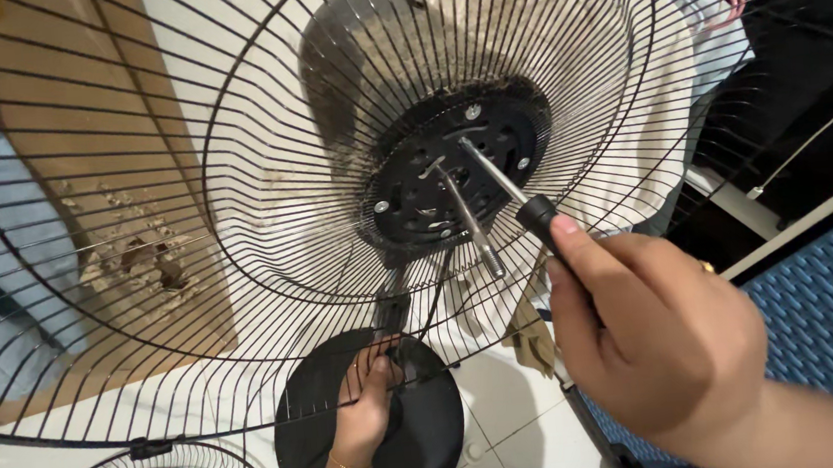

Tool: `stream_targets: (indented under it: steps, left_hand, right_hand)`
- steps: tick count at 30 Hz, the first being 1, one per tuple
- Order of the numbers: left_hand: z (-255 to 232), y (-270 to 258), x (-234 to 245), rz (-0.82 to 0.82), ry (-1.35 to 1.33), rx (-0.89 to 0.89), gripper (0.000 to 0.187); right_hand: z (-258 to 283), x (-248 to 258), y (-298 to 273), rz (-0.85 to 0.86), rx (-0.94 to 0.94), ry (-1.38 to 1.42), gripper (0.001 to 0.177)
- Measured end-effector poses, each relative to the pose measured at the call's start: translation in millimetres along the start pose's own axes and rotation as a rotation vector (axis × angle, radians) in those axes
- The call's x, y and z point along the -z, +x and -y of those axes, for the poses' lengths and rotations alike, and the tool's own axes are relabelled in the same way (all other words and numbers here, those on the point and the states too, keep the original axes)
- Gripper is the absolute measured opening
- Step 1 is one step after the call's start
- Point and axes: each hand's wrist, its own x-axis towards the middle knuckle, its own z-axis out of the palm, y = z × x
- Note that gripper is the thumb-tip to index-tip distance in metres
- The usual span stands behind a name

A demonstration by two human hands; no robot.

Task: The person uses a screwdriver to tighten screws on the central hub of a standing fan. They repeatedly adjust the screwdriver and reposition their hands to secure the fan's internal components.

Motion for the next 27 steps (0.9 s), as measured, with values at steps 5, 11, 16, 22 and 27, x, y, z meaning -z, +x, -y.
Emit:
stream_targets:
  steps: [5, 11, 16, 22, 27]
  left_hand:
    - [2.0, 12.9, 3.6, -0.017, 0.271, -0.213, 0.03]
    - [-1.6, 14.6, 12.6, 0.026, 0.52, -0.542, 0.029]
    - [-6.3, 12.5, 1.3, 0.073, 0.009, -0.115, 0.033]
    - [-10.1, 6.2, -1.4, 0.083, -0.002, -0.134, 0.033]
    - [-13.7, 3.0, -3.4, 0.085, -0.06, -0.06, 0.033]
  right_hand:
    - [2.1, -6.0, -0.4, -0.015, -0.029, 0.004, 0.023]
    - [14.6, -8.1, -2.5, -0.004, -0.05, -0.024, 0.024]
    - [7.0, -7.6, -7.3, -0.016, -0.028, -0.032, 0.025]
    - [11.0, -4.8, -9.0, -0.011, -0.017, -0.043, 0.026]
    - [16.0, 0.4, -2.8, 0.004, 0.008, -0.083, 0.026]
